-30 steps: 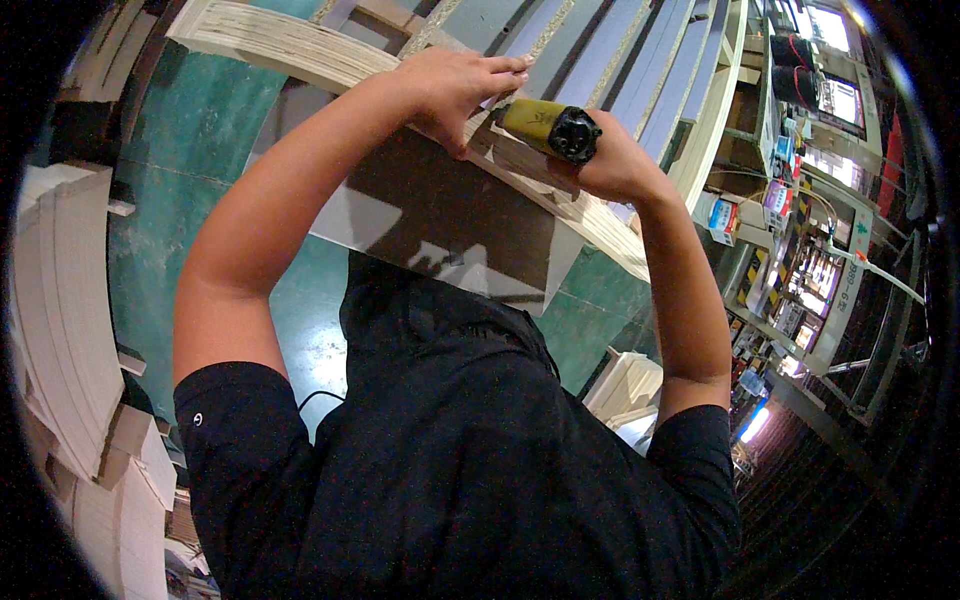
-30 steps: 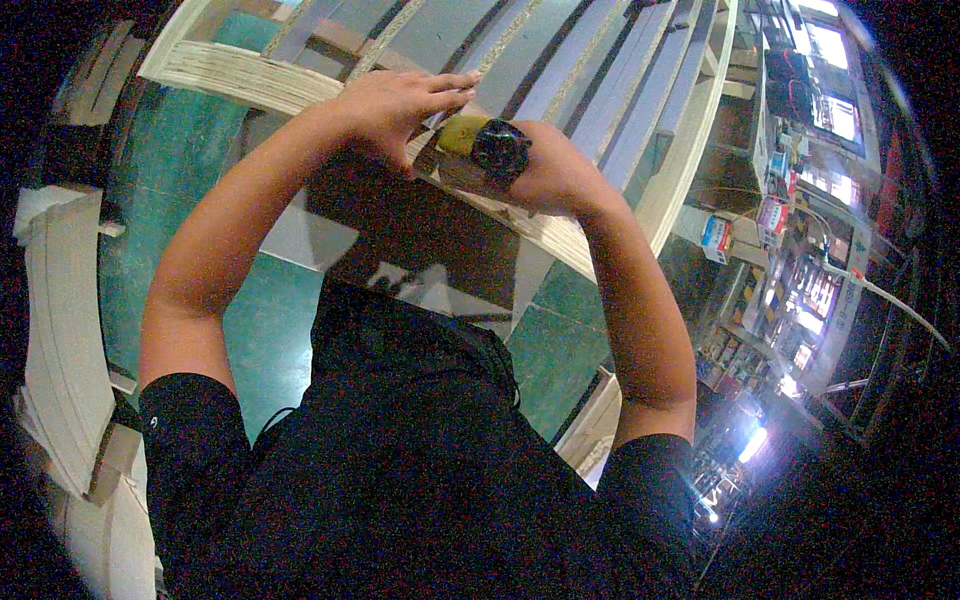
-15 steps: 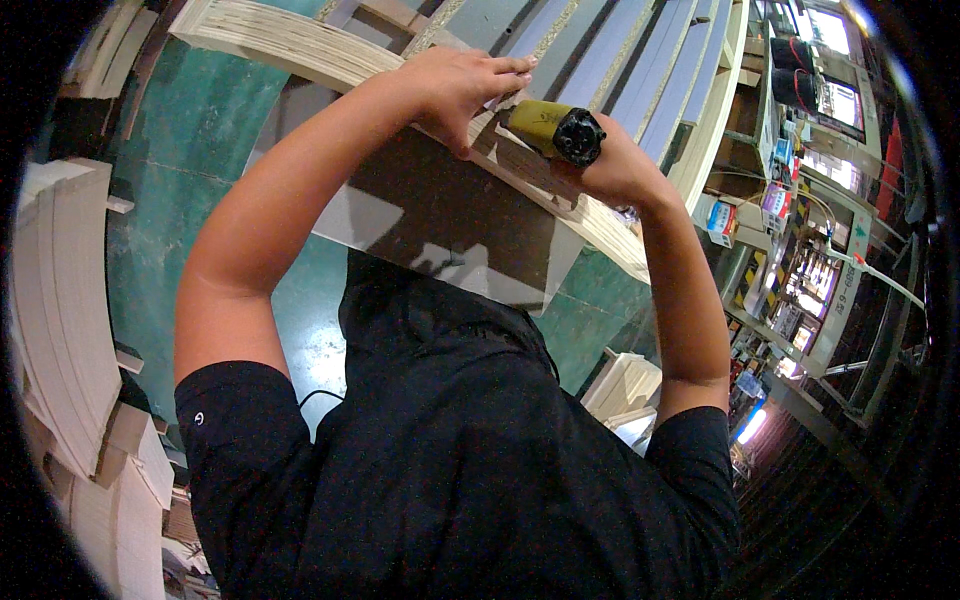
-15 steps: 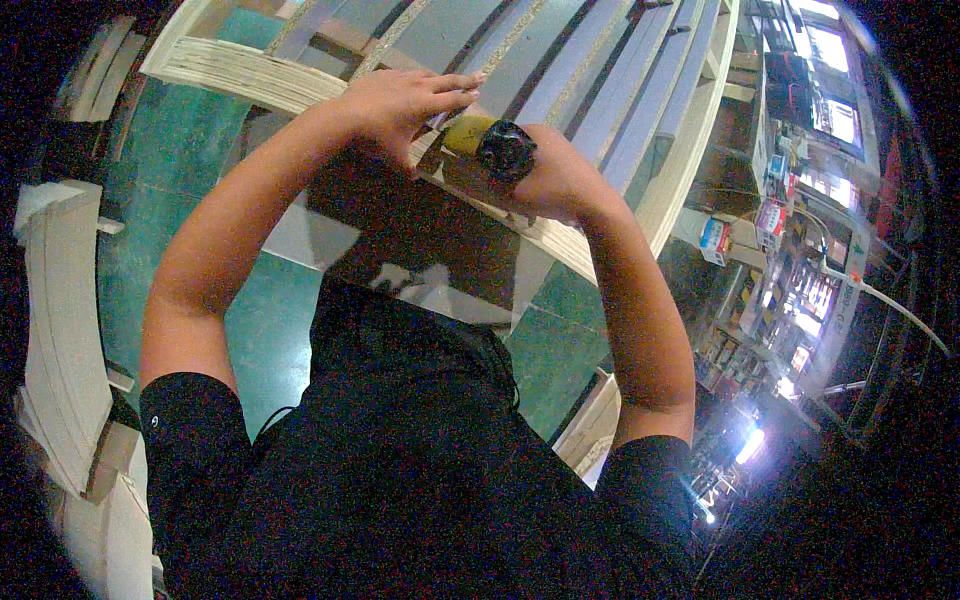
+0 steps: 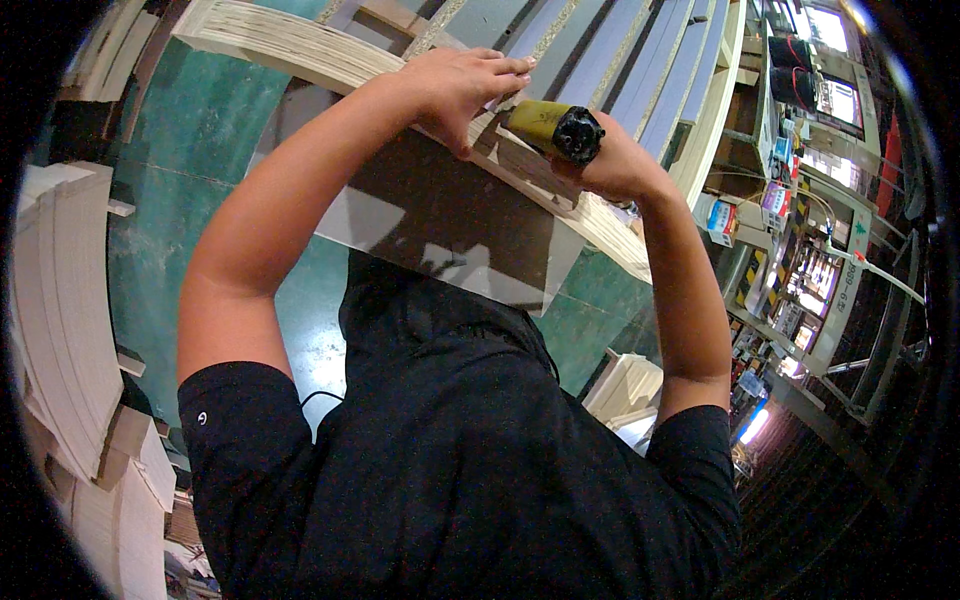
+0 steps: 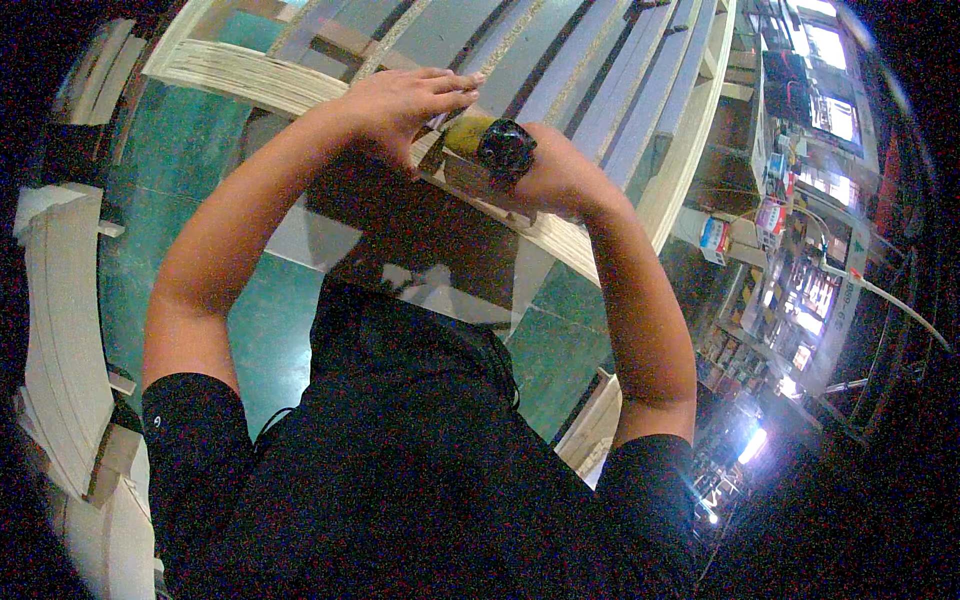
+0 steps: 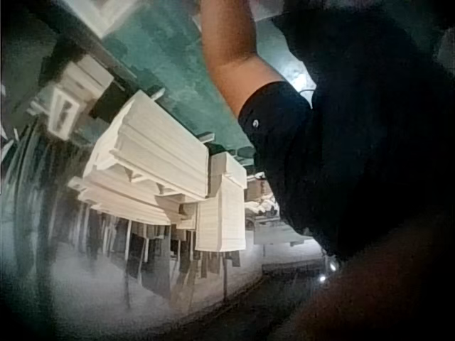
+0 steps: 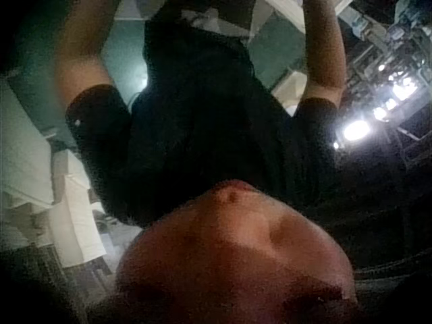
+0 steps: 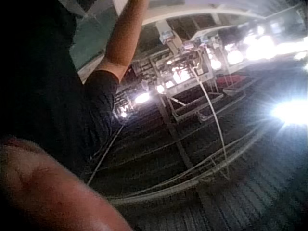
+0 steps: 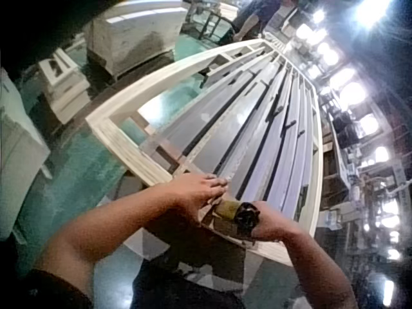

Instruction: The person assembles a wooden frame by placing small wooden blocks and long slats onto a larger structure. They use a nail gun to secure the pieces in place, repeatedly positioning and fastening components to build the frame.

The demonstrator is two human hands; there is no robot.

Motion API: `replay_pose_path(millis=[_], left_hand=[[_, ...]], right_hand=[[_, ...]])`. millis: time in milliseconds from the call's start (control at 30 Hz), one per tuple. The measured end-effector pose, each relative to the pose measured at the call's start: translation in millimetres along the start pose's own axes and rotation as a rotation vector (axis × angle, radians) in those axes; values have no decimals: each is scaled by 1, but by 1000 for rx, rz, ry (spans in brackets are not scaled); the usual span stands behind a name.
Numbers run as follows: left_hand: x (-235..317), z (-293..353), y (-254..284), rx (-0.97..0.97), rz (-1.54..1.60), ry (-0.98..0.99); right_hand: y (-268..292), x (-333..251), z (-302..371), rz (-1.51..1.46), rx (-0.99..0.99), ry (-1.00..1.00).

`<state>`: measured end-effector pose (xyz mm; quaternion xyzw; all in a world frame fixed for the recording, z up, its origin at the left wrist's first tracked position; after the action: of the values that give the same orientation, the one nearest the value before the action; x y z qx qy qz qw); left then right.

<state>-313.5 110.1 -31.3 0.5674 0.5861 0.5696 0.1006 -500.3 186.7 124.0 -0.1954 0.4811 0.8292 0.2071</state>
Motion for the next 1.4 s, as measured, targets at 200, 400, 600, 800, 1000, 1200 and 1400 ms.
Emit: replay_pose_path(millis=[200, 400, 600, 800, 1000, 1200, 1400], left_hand=[[5, -3, 2, -19, -80, -11], [-1, -3, -2, -26, -120, -50], [-6, 2, -9, 17, -22, -140], [10, 14, 41, 72, -103, 30], [-17, 58, 87, 158, -311, 115], [-29, 52, 102, -79, -120, 265], [-48, 44, 88, -190, -100, 86]], right_hand=[[-5, 31, -1, 32, 29, 23], [-10, 14, 31, 15, 52, -50], [-23, 49, 40, 20, 138, 175], [-25, 53, 37, 86, 132, 176], [-21, 47, 38, -35, 119, 163], [-35, 60, 30, 124, 212, 243], [-39, 58, 37, 42, 243, 175]])
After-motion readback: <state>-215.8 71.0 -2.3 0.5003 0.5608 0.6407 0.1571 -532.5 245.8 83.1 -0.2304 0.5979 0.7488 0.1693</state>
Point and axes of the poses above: each hand's wrist, its own z-axis away from the middle knuckle, its own y-axis out of the back of the hand, x = y × z, the point moved 1 cm from there along -z, towards the middle knuckle, and after that the axes turned 15 degrees about x, right-handed, at the moved point
